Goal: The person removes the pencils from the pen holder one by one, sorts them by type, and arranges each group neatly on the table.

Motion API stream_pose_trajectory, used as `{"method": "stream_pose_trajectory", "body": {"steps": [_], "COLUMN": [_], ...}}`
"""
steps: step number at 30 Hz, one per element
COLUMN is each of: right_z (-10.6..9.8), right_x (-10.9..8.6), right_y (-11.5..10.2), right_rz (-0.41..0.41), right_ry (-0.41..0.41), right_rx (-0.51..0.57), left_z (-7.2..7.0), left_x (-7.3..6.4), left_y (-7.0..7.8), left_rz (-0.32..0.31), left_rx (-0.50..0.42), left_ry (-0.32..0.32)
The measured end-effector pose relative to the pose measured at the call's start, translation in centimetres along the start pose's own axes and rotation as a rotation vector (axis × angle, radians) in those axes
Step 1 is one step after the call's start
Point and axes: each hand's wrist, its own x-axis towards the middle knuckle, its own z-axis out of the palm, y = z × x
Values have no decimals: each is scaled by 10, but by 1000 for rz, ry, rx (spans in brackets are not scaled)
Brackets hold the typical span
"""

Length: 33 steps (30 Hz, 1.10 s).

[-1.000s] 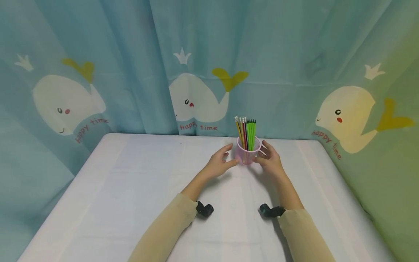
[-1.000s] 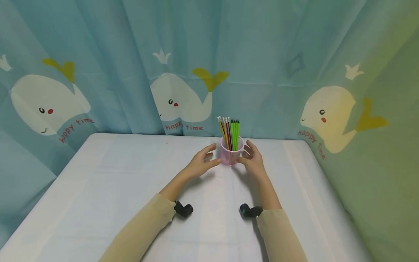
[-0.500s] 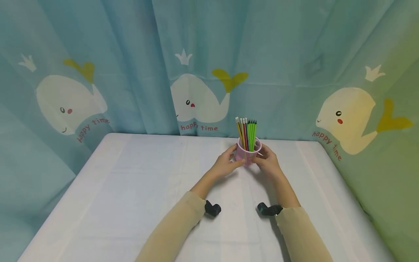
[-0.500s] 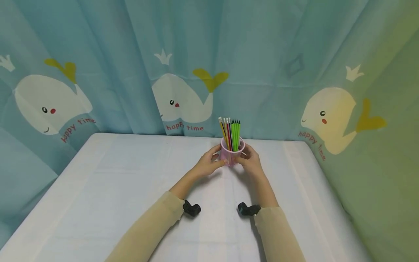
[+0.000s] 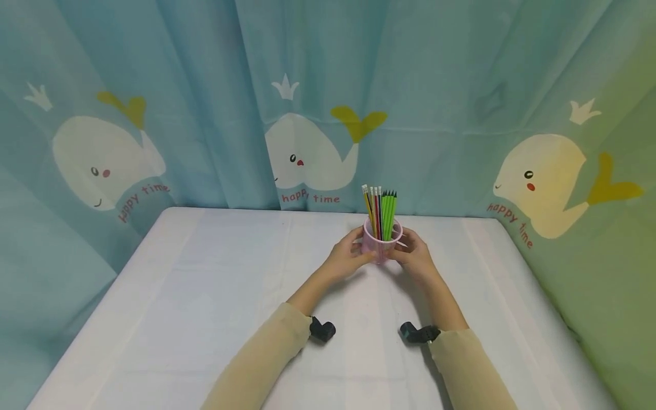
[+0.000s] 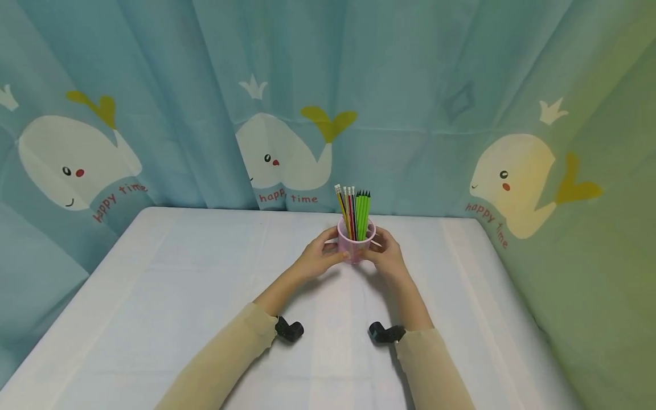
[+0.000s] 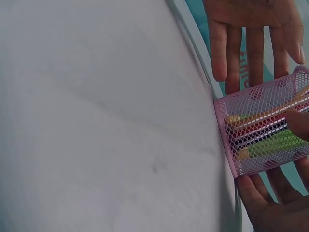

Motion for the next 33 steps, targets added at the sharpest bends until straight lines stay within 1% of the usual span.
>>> {"method": "stream_pose_trajectory", "body": {"steps": [5, 11, 16, 23, 28, 32, 33], "right_z": [10, 21, 29, 40, 46, 51, 52], "right_x": [-5, -10, -17, -22, -25, -28, -29], "right_y": [-2, -2, -3, -4, -4, -5, -6], "right_rz": [3, -4, -12, -14, -22, -27, -27], "right_ry": [-9, -31, -37, -53, -56, -82, -89], "right_rx": [-16, -21, -29, -23, -18, -12, -11], "left_z": [-8, -15, -19, -26, -30, -33, -34], "left_x": [-8, -19, -28, -39, -46, -53, -56], "left_y": [-1, -2, -3, -3, -4, -5, -5], "left_rz": [13, 26, 31, 8, 12, 15, 25], "left_rx": [0, -12, -11, -1, 4, 16, 25], "left_ry": [-6, 17, 22, 52, 77, 97, 101]}}
